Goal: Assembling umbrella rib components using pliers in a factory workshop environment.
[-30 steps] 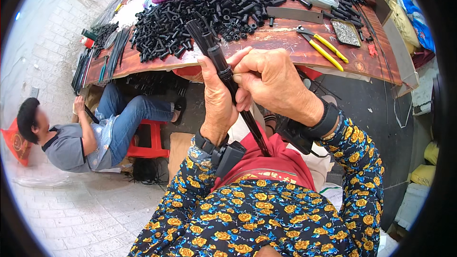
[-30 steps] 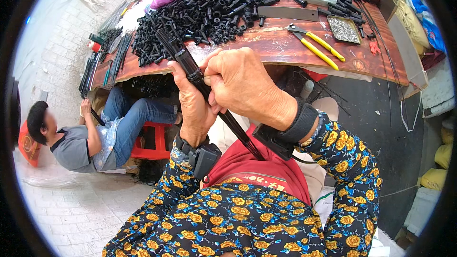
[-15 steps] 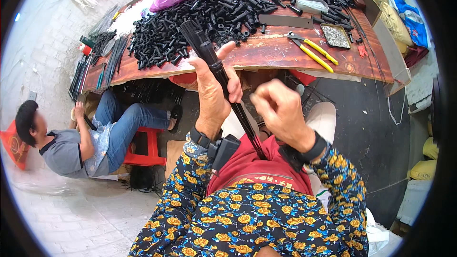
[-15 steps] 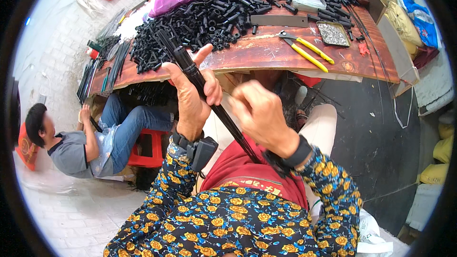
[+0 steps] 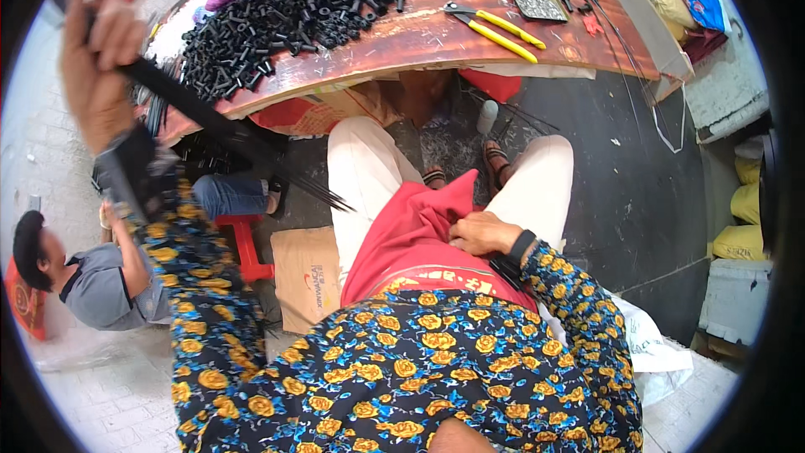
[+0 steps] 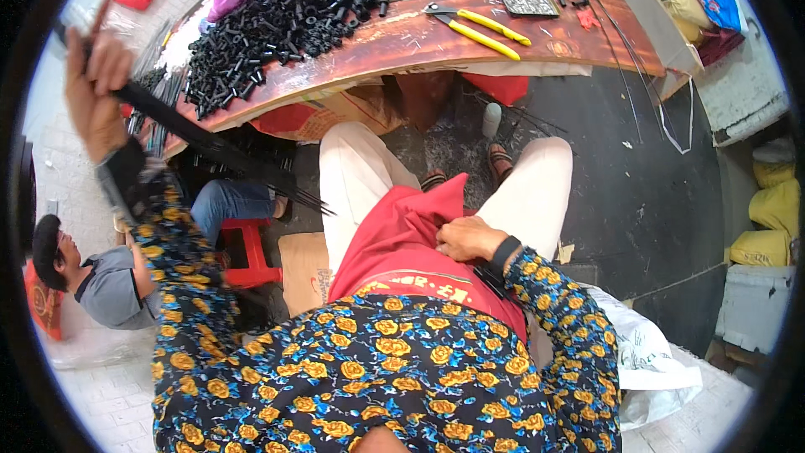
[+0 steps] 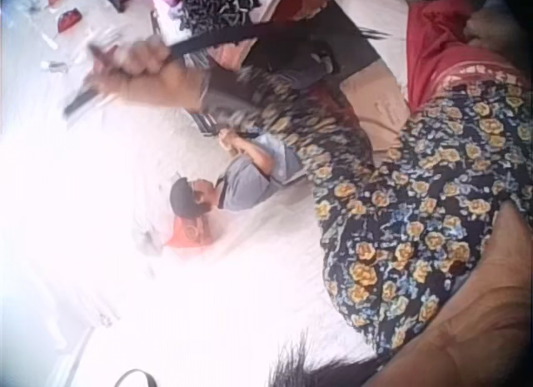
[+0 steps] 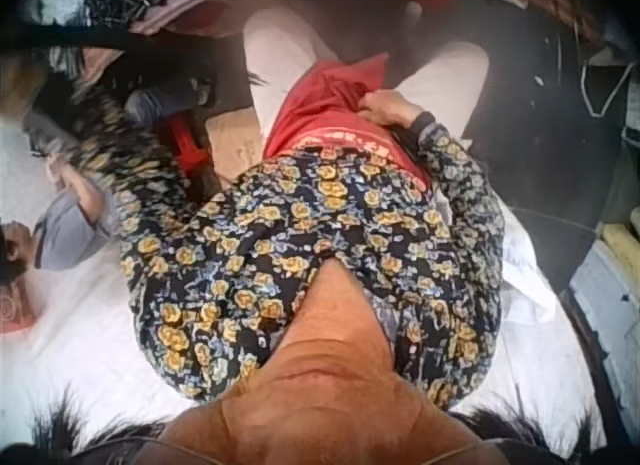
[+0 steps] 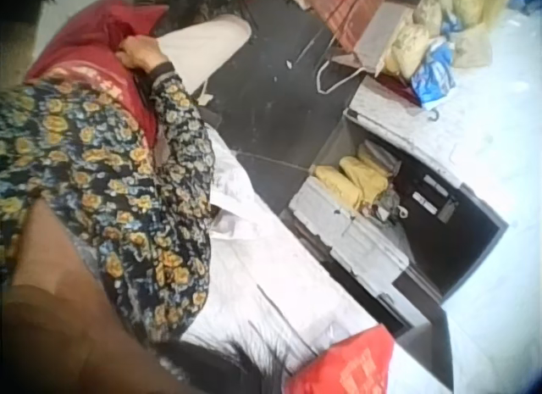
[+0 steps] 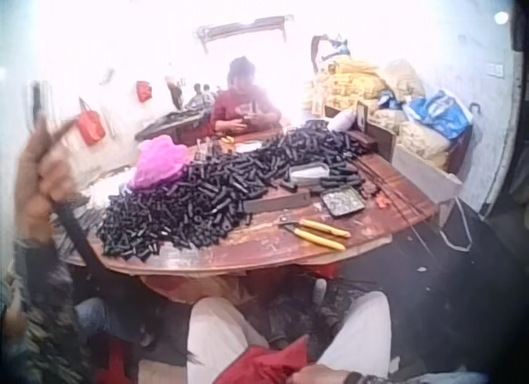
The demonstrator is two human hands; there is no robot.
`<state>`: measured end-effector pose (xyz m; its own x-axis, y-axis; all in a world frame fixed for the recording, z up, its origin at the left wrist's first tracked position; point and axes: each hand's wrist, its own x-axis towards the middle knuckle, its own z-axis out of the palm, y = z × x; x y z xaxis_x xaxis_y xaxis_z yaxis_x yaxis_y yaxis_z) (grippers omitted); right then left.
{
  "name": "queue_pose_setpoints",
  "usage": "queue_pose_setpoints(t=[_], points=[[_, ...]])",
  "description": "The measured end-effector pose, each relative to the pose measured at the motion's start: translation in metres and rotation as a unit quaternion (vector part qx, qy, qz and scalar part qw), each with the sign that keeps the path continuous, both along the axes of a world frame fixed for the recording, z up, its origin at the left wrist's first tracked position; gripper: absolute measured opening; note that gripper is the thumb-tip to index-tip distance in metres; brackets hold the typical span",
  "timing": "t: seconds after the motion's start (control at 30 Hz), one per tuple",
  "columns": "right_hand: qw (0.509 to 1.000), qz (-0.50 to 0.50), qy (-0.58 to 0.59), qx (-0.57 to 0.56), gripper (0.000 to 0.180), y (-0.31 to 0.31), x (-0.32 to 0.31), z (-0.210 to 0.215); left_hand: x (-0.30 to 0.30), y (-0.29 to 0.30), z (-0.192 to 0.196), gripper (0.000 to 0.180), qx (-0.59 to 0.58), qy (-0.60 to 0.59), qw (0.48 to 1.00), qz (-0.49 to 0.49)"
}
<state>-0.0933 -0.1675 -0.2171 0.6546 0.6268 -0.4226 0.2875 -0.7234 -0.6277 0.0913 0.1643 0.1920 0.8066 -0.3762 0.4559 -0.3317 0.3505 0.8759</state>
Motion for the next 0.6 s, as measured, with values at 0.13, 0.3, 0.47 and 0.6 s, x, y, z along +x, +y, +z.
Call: queue_pose_setpoints(t=[0.13,0.3,0.47,0.6], points=[[0.999,0.008,-0.014,-0.029,0.033,0.003,0.004,-0.001,-0.015,0.039,0.022,0.053,-0.04,-0.112,0.987,0.104],[0.978,-0.112,-0.129,0.117,0.027,0.011,0.013,0.013,-0.048,0.038,-0.063,0.041,-0.265,-0.037,0.963,0.04],[0.895,-0.248,0.081,0.363,0.06,0.024,0.023,0.113,-0.05,-0.041,-0.185,0.042,-0.412,0.245,0.877,0.023],[0.731,-0.216,-0.066,0.644,0.083,0.016,0.026,0.146,-0.066,-0.113,-0.25,0.049,-0.365,0.404,0.838,0.04]])
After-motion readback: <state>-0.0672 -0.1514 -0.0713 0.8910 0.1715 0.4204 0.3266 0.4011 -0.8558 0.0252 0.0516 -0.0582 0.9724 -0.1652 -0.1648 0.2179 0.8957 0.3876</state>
